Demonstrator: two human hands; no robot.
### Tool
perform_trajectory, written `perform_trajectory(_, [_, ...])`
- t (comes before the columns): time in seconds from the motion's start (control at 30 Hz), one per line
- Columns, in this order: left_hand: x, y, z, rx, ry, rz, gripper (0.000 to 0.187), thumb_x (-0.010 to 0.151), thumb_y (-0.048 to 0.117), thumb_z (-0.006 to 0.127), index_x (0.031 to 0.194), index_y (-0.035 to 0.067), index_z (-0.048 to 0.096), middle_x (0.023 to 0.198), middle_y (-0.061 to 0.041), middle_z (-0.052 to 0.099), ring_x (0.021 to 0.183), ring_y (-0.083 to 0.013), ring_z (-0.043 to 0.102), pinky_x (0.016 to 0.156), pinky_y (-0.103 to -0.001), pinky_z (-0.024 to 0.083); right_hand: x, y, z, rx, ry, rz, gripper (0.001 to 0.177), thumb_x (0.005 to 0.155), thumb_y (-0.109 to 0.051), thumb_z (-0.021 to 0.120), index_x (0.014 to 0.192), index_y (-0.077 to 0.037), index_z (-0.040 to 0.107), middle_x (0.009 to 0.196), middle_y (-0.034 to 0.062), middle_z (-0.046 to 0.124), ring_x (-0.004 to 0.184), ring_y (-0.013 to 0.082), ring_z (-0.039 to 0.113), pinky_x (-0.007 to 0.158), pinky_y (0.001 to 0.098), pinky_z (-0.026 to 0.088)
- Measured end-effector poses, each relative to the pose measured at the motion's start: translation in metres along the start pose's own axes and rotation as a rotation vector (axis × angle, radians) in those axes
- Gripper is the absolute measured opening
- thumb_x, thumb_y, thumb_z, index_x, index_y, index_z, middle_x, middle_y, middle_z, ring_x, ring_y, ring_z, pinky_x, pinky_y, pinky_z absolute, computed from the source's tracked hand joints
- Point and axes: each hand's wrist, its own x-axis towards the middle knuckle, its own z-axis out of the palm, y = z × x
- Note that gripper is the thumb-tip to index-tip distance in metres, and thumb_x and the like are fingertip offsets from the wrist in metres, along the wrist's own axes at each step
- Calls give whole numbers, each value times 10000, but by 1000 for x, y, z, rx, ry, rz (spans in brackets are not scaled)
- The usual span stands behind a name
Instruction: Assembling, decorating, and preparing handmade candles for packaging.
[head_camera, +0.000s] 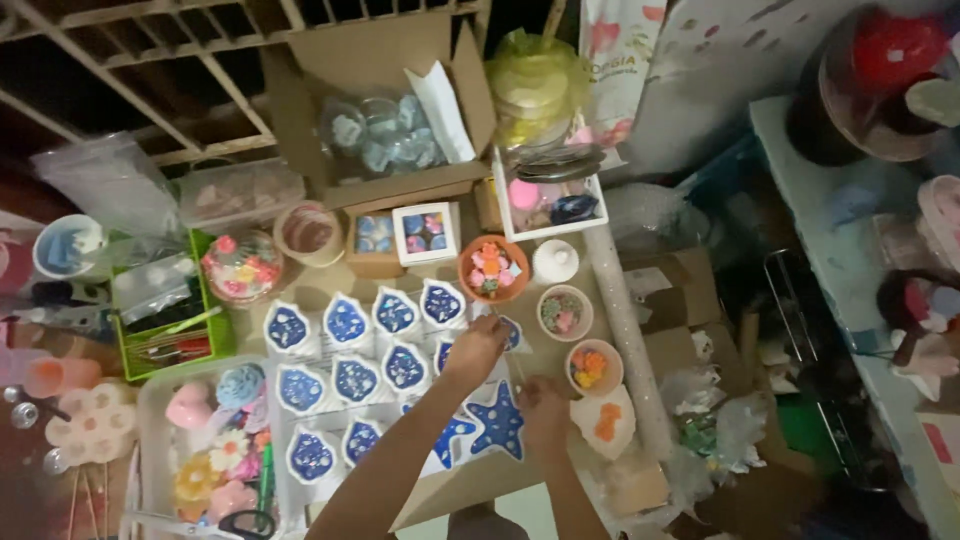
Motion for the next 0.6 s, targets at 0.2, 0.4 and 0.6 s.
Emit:
perform_trajectory(0.2, [18,-9,13,196,-170,50,199,859,112,604,1035,135,696,1064,-77,624,1058,-310,653,764,-448,567,14,10,-4,-65,-96,40,130,833,-157,741,914,-61,709,794,127,724,696,284,719,667,402,558])
perform_trajectory(0.4, [21,-6,6,260,-215,92,178,895,144,603,1046,131,696,1094,-68,616,1048,-287,647,739,-438,576,14,2,-9,-44,-86,-4,106,828,-174,734,885,-86,720,799,127,714,704,309,723,654,434,561])
perform_trajectory(0.6, [22,-20,14,290,-211,219,90,853,144,629,917,111,683,1068,-73,606,1056,-267,654,732,-410,588,3,5,-11,-273,-152,81,103,887,-251,699,938,-167,728,807,124,727,769,363,719,675,487,556])
